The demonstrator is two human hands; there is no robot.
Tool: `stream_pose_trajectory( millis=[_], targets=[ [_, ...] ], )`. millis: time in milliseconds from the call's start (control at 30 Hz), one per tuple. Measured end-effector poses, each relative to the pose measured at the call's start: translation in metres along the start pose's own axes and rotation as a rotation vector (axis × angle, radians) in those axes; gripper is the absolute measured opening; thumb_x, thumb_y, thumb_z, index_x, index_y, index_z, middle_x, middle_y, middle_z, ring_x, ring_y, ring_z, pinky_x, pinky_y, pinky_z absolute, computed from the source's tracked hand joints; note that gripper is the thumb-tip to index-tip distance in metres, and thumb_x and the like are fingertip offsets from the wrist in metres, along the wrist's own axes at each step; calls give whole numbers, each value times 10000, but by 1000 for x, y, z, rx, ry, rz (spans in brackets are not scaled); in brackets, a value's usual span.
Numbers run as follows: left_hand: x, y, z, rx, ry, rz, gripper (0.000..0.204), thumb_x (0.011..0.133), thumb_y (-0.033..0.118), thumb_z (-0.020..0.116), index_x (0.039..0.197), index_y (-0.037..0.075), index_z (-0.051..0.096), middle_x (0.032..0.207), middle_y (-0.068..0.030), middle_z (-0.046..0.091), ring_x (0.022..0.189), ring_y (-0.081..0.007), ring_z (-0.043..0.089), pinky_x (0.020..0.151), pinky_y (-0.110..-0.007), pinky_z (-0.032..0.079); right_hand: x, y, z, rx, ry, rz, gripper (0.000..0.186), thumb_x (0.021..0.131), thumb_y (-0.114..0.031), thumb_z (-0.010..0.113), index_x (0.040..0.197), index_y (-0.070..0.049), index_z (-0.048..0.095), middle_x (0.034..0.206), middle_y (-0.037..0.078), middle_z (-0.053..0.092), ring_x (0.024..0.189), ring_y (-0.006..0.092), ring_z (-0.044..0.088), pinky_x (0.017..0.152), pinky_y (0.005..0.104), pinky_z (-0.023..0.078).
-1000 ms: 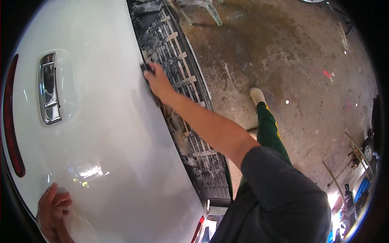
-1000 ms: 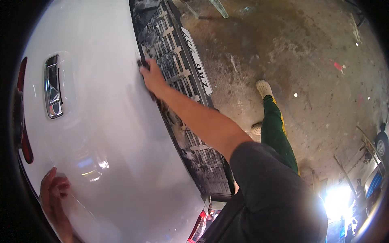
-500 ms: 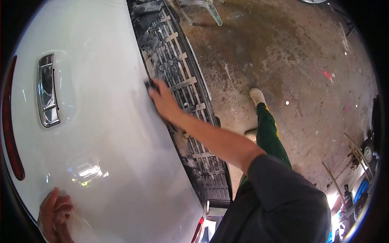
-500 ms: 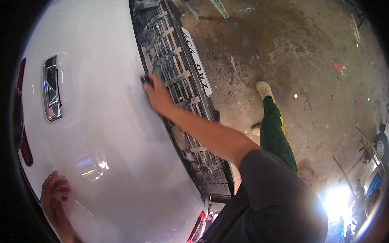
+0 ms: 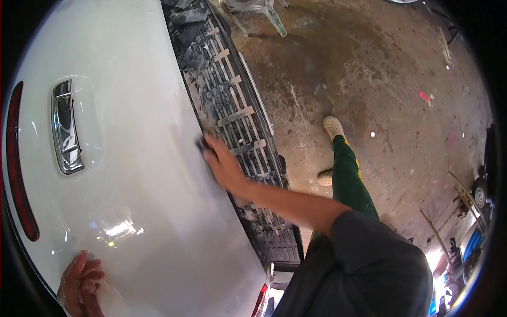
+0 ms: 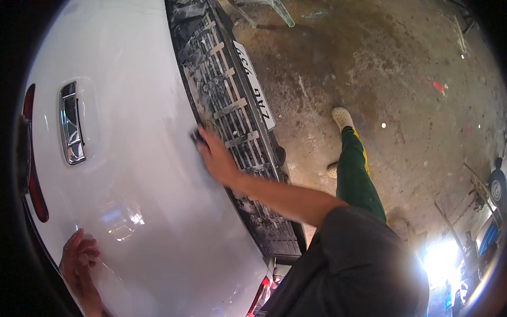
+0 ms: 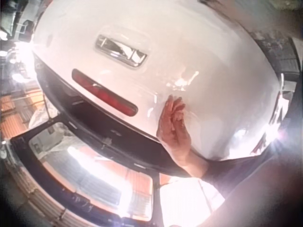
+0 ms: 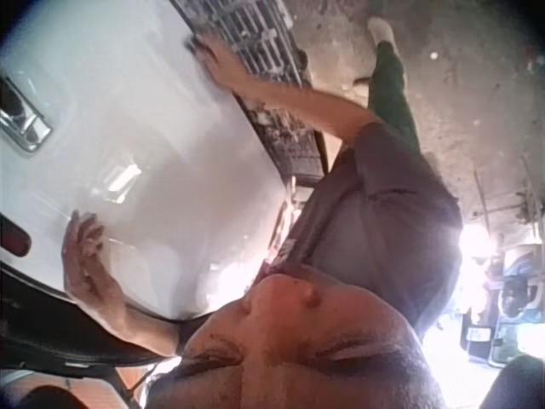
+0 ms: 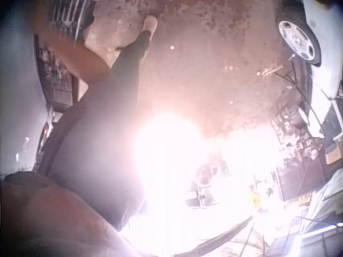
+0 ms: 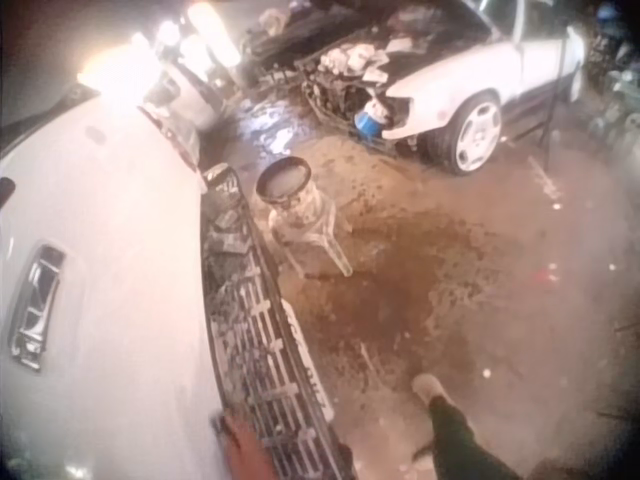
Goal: The person sands the white body of a pickup truck using a sanding block, periodically rinsing the block in a bucket of water.
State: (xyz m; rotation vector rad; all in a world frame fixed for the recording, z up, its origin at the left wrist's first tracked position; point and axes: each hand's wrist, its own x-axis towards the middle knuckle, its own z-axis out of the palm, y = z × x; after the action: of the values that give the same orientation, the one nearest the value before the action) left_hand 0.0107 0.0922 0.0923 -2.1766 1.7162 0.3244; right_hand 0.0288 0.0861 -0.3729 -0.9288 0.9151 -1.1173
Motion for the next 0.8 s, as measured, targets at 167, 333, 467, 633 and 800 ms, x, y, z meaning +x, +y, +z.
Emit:
stream_pose_trajectory(
  millis=[167, 333, 467, 633, 800],
  targets=[
    [1, -20, 9, -26, 110, -96, 488, 1038, 374, 485, 1375, 40, 598, 1000, -49, 666, 808, -106, 591, 659, -250, 405, 158, -3, 0, 49, 83, -98, 473, 1032, -205, 535, 1429, 48, 486, 1402, 270, 537, 1331, 405, 484, 1146, 434, 358],
    [2, -26, 9, 34, 180, -118, 463, 1038, 348, 489, 1369, 47, 610, 959, -24, 657, 771, -84, 554, 636, -241, 390, 19, 7, 6, 33, 68, -109, 472, 1031, -150, 545, 1453, 41, 456, 1378, 271, 523, 1315, 405, 483, 1135, 415, 359],
    [-5, -19, -1, 159, 218, -106, 365, 1059, 178, 471, 1345, 11, 625, 1007, -91, 680, 858, -157, 647, 710, -269, 485, -123, -2, -13, 6, -104, 37, 516, 1048, -160, 529, 1512, 8, 379, 1426, 259, 470, 1337, 399, 459, 1148, 423, 343],
    [24, -43, 29, 534, 337, 558, 313, 1072, 166, 481, 1268, -6, 654, 1121, -176, 680, 1048, -353, 648, 889, -433, 533, -145, -18, -83, 107, -213, 313, 540, 1060, -192, 509, 1530, 15, 341, 1480, 254, 434, 1392, 384, 420, 1161, 411, 334],
    [24, 19, 117, 500, -61, 403, 446, 992, 239, 610, 1356, -13, 558, 1467, -195, 505, 1377, -391, 451, 1146, -529, 362, -110, -58, -203, 156, -187, 386, 519, 1038, -183, 535, 1507, -6, 401, 1453, 220, 497, 1367, 320, 479, 1150, 407, 361]
  ],
)
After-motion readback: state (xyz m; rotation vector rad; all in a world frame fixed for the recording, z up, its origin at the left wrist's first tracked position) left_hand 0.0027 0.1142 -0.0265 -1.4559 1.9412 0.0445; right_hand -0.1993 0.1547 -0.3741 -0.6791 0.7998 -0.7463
